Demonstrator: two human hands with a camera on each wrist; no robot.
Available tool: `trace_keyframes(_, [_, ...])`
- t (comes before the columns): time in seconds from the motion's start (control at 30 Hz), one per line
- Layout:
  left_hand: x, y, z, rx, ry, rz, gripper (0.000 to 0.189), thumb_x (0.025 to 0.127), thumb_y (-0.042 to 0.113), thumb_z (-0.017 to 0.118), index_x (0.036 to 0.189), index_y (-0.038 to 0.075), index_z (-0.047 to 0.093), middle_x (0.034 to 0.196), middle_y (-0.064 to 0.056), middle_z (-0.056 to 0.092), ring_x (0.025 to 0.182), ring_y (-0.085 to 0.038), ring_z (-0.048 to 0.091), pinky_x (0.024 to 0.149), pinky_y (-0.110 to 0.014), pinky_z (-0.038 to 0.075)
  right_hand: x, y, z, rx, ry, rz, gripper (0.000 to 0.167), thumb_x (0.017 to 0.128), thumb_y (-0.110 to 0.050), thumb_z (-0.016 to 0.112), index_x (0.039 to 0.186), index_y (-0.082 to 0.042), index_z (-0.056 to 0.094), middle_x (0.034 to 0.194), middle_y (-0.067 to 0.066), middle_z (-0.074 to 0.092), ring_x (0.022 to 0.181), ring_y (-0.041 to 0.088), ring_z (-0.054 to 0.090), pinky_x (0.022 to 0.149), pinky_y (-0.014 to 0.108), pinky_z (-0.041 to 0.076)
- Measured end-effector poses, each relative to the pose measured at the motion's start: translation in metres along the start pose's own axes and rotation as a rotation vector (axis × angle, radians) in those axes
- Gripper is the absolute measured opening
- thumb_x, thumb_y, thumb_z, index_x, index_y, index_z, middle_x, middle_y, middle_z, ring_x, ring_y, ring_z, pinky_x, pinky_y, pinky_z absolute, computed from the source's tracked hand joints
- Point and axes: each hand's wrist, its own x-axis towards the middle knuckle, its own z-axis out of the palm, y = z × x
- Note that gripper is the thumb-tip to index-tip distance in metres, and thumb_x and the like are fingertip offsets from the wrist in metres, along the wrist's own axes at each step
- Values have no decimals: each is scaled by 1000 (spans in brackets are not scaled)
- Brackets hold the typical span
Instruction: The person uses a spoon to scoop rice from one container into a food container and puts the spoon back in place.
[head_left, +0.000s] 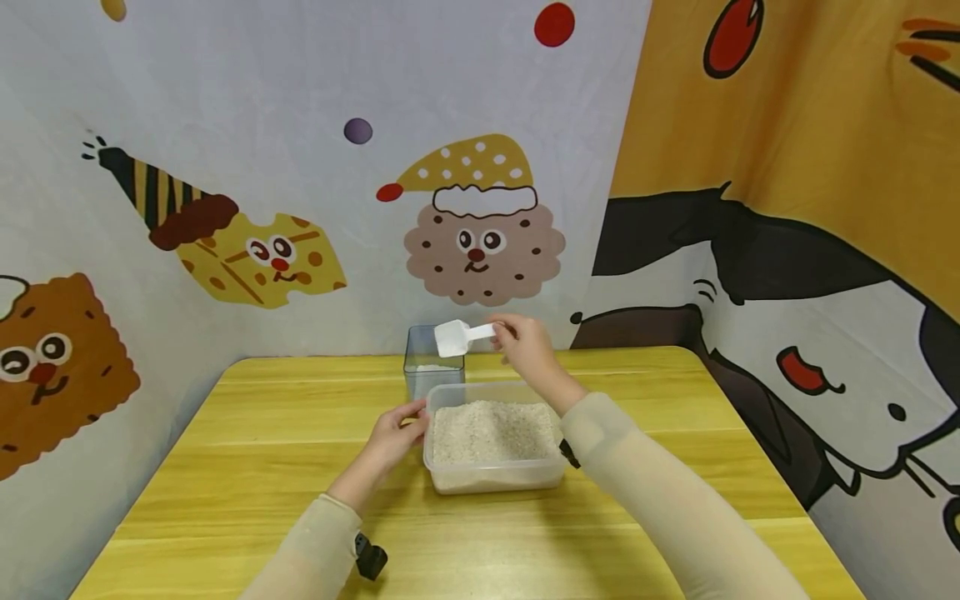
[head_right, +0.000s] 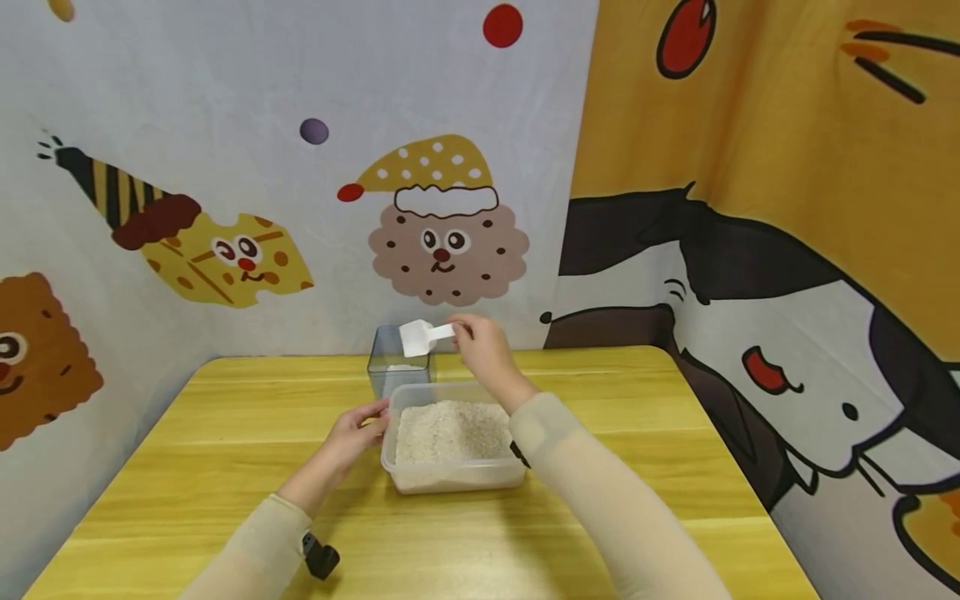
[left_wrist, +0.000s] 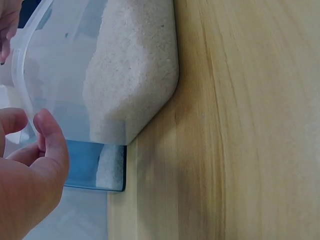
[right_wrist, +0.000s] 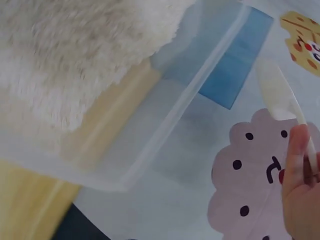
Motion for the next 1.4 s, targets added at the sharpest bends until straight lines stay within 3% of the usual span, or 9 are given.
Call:
trace_keyframes(0.1, [1,0,0,3,0,2,41,94,4,54,134,-6,48,107,-11,51,98,-23,57,78,-26,52,1,3,-5,173,29,117,27,99,-13,48,118,-1,63,91,20,66,79,28,65,65,42,57])
trace_keyframes(0.2, [1,0,0,2,-2,4,41,95,4,54,134,-6,48,107,-11,51,99,-23,57,78,-26,52,1,6,-11,306,50,248,27,100,-14,48,119,0,62,88,15,66,72,17,65,62,35,57])
trace_keyframes(0.4, [1,2,0,3,-9,0,42,95,5,54,135,-5,47,109,-10,51,100,-22,56,79,-25,51,1,11,-20,446,40,424,31,100,-15,46,124,2,58,84,7,66,70,12,64,61,26,55])
trace_keyframes(0.83, [-5,-2,2,15,-3,0,42,95,7,54,136,-4,48,109,-10,51,100,-24,57,78,-26,53,-13,16,-35,547,23,476,33,100,-16,46,126,3,55,75,0,65,68,10,62,62,23,54])
trace_keyframes(1.1, [-2,0,1,3,6,-23,42,95,6,54,136,-1,48,109,-10,50,101,-25,57,78,-27,52,-26,23,-50,563,26,473,34,100,-16,45,126,4,54,75,-2,64,68,8,61,61,21,53])
trace_keyframes(1.4, [-1,4,-2,-8,-15,-26,43,95,6,54,136,-4,47,110,-10,50,96,-19,57,75,-23,52,-42,33,-64,540,16,477,37,100,-17,46,129,6,50,73,-4,65,66,6,60,59,19,52])
